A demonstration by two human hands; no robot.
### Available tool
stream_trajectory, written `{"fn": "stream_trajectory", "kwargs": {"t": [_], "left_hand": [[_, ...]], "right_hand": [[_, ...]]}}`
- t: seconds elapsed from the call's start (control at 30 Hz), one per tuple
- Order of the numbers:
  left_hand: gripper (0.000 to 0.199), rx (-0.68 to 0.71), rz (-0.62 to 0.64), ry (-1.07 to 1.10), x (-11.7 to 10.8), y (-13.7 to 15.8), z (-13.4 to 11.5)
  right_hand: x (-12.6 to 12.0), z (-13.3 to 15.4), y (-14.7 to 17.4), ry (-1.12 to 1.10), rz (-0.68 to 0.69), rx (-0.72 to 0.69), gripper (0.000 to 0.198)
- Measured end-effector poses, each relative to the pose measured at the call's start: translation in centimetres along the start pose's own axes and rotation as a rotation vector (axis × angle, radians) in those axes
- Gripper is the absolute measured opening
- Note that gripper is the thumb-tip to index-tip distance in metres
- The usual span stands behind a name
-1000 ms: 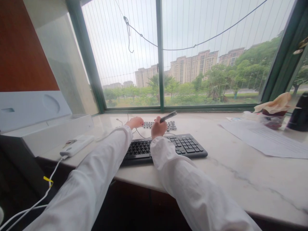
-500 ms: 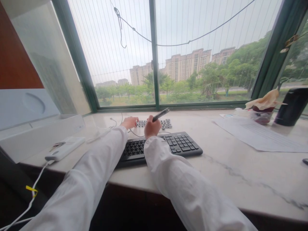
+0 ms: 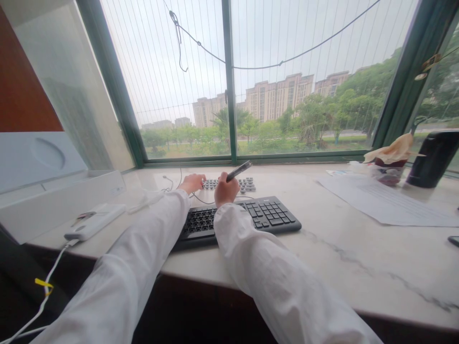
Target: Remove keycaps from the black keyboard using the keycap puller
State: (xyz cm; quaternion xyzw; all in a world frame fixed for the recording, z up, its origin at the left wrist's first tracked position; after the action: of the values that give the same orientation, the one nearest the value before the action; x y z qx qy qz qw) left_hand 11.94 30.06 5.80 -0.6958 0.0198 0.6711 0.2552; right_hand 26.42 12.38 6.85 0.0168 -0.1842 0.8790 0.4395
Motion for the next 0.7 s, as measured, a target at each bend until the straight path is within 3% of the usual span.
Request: {"fn": "stream_trajectory", "kwargs": {"t": [0.17,0.33,0.57,0.7], "left_hand": [[0.035,-0.027,-0.041,0.023,-1.4,0.4,-0.2],[0.026,-0.048,-0.155,0.057,-5.0,2.0,-1.8],[0.049,-0.013,-0.294,0.147,-9.8,7.3,-7.0],[0.055,0.036,-0.433,0.285,-11.5,9.9,-10.5]], "right_hand": [[-0.2,0.1,0.1,0.004,-0.005,0.013,0.033],[-0.3,0.3,0.2,0.002,-0.011,0.028,0.033],[-1.1,1.5,-0.3,0.031,-0.078,0.042,0.034],[-2.1,3.1,-1.7,0.082,-0.011,-0.013,0.032]]}}
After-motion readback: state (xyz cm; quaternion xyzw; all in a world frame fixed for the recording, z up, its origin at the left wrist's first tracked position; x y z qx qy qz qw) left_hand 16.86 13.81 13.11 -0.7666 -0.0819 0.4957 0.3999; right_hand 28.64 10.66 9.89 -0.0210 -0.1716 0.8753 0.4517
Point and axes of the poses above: each hand's wrist, its own y-axis away from the middle knuckle, its own x-axis out of the palm, z = x × y, the point moved 7 cm from there along -y, towards the middle knuckle, and after that the axes turned 8 degrees about -z, right-handed, at the moved point
